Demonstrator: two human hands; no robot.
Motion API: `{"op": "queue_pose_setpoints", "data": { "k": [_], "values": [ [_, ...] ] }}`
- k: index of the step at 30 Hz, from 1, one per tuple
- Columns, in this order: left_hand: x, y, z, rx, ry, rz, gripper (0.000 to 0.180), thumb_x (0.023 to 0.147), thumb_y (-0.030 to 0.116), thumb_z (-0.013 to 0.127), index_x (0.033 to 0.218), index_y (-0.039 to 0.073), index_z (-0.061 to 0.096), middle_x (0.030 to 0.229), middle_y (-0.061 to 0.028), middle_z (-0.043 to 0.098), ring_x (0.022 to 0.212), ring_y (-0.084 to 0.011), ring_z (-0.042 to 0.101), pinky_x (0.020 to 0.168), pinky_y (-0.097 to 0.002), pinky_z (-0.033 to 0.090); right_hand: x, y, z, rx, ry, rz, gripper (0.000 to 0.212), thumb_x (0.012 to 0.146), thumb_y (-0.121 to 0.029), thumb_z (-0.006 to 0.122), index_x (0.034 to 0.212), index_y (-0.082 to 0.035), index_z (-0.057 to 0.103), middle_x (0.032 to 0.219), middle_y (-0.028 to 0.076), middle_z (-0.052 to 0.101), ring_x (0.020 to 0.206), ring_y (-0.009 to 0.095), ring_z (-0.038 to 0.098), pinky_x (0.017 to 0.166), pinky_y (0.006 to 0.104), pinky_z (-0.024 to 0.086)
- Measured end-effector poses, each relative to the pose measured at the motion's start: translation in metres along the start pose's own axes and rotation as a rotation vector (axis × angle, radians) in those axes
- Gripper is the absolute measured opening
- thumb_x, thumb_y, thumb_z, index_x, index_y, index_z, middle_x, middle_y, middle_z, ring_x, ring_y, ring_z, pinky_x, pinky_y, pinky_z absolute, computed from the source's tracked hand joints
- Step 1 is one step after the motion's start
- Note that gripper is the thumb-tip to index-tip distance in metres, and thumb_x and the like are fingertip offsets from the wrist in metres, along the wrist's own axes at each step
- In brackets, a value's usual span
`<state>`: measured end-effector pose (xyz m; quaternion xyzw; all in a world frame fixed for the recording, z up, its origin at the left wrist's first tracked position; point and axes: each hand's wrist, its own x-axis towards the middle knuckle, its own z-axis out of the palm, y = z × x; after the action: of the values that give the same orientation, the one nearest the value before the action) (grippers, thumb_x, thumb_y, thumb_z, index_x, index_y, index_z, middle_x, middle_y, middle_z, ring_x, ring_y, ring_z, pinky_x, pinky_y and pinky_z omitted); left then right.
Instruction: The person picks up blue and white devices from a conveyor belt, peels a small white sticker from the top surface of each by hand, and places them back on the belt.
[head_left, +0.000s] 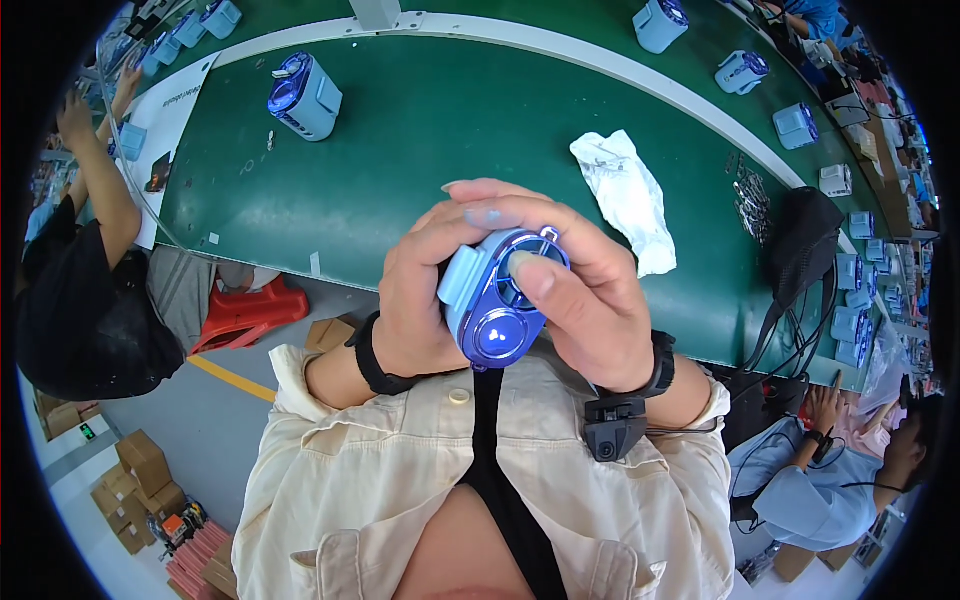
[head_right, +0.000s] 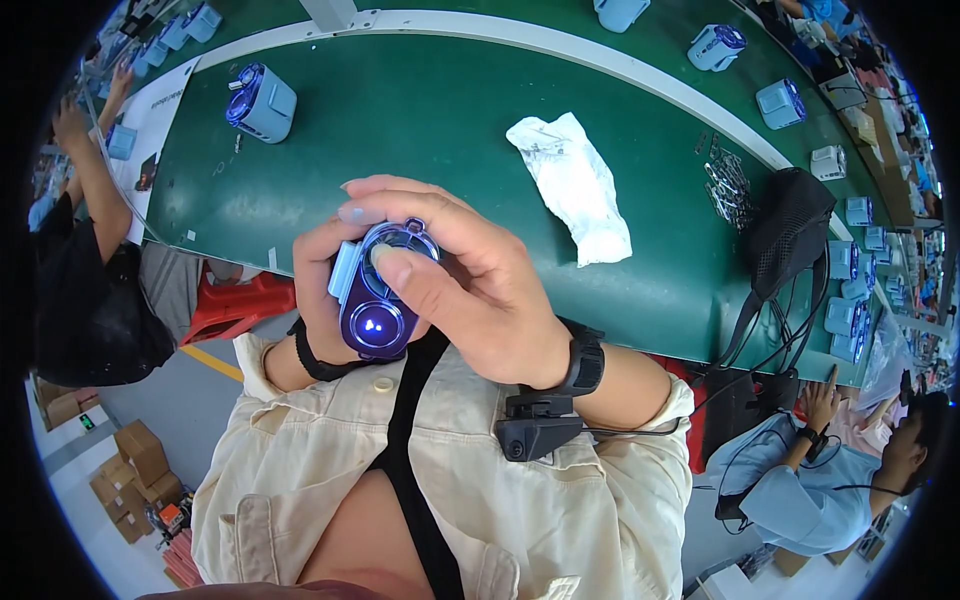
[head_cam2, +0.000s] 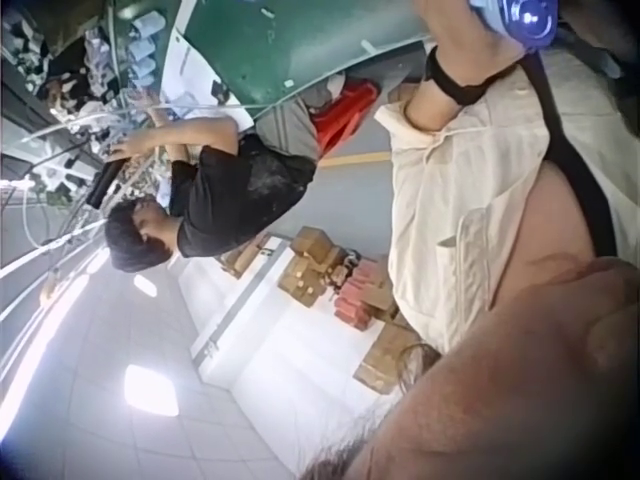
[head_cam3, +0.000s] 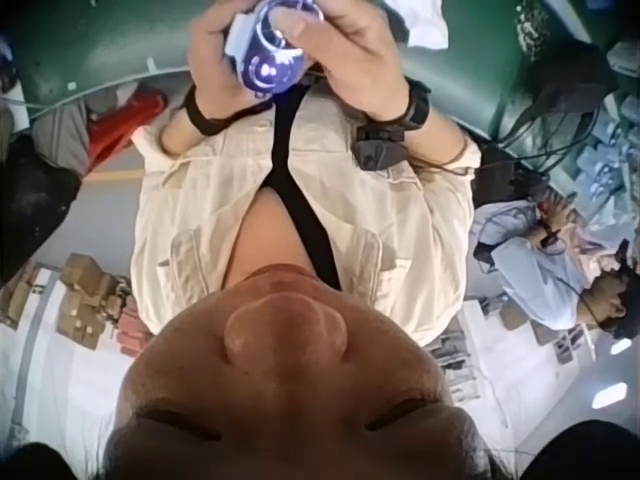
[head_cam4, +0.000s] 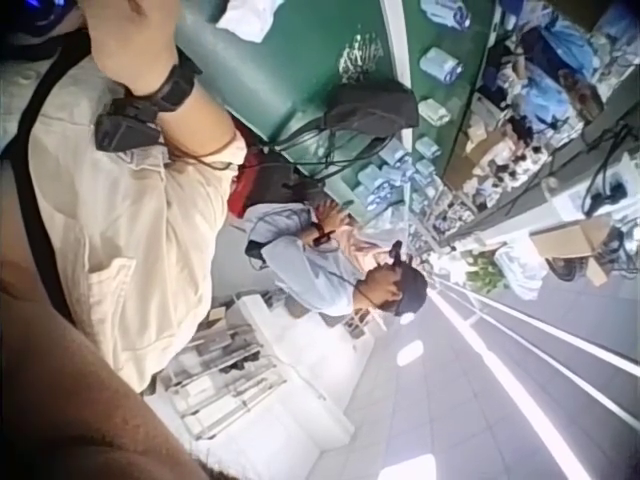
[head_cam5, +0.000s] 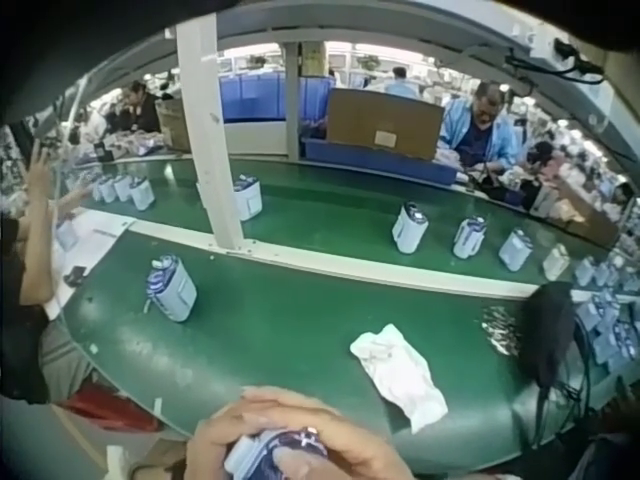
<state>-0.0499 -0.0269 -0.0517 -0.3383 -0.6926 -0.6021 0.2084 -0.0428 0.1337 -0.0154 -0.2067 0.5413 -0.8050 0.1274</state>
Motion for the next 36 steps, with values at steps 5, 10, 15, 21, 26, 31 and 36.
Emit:
{"op": "queue_pose_setpoints", "data": {
  "k": [5,10,15,21,26,31,36],
  "values": [
    [-0.007,-0.006,0.001,0.046,0.044,-0.069,0.065,0.07,0.01,0.083,0.121,0.002,0.043,0.114,-0.0191,0.06,0.098,-0.0302,0.063,0.083,-0.0376,0.05,0.012,-0.006,0.002,0.044,0.004,0.035,0.037,0.097,-0.02,0.051,0.128,0.0,0.053,0.141,0.025,0.042,0.128,0.028,0.045,0.106,0.0379,0.037],
    [-0.006,-0.016,-0.005,-0.061,0.113,-0.083,0.072,0.068,0.011,0.086,0.123,0.003,0.04,0.119,-0.0181,0.055,0.106,-0.0301,0.059,0.087,-0.0384,0.048,0.033,-0.018,0.0,0.098,-0.079,0.188,0.05,0.093,-0.026,0.058,0.134,-0.001,0.046,0.145,0.024,0.036,0.134,0.03,0.039,0.107,0.0378,0.035],
    [0.004,-0.021,-0.013,-0.066,0.057,-0.043,0.081,0.067,0.01,0.087,0.126,0.006,0.033,0.121,-0.0164,0.048,0.105,-0.0237,0.056,0.086,-0.0353,0.048,0.036,-0.013,0.007,-0.449,-0.176,-0.07,0.067,0.089,-0.035,0.065,0.14,-0.002,0.038,0.149,0.021,0.031,0.136,0.032,0.036,0.107,0.0373,0.035],
    [-0.003,-0.025,-0.011,-0.141,0.217,-0.078,0.079,0.064,0.013,0.09,0.123,0.005,0.039,0.119,-0.0166,0.055,0.11,-0.0313,0.056,0.094,-0.0433,0.043,0.046,-0.014,0.013,-0.497,-0.212,-0.081,0.059,0.092,-0.034,0.06,0.138,-0.001,0.041,0.147,0.02,0.034,0.133,0.03,0.04,0.105,0.0363,0.038],
    [0.001,-0.029,-0.015,-0.04,0.192,-0.013,0.077,0.065,0.013,0.089,0.123,0.005,0.039,0.12,-0.0176,0.055,0.11,-0.0321,0.057,0.094,-0.043,0.043,0.053,-0.011,0.008,-0.18,-0.155,0.111,0.041,0.098,-0.025,0.05,0.13,0.0,0.049,0.144,0.021,0.038,0.128,0.027,0.045,0.103,0.0356,0.04],
    [0.003,-0.033,-0.016,-0.017,0.15,-0.047,0.075,0.067,0.015,0.087,0.124,0.005,0.038,0.12,-0.0185,0.055,0.108,-0.033,0.057,0.095,-0.0431,0.043,0.056,-0.001,0.002,-0.223,-0.159,0.031,0.038,0.099,-0.024,0.046,0.128,0.0,0.05,0.144,0.021,0.039,0.124,0.025,0.049,0.102,0.0351,0.04],
    [0.007,-0.027,-0.017,0.133,0.144,-0.095,0.09,0.066,0.015,0.088,0.132,0.004,0.028,0.123,-0.0172,0.046,0.112,-0.0268,0.052,0.091,-0.0383,0.045,0.064,-0.005,0.007,0.02,-0.023,0.222,0.05,0.093,-0.025,0.059,0.134,-0.001,0.043,0.139,0.019,0.044,0.12,0.025,0.051,0.1,0.0353,0.042]
  ]
}}
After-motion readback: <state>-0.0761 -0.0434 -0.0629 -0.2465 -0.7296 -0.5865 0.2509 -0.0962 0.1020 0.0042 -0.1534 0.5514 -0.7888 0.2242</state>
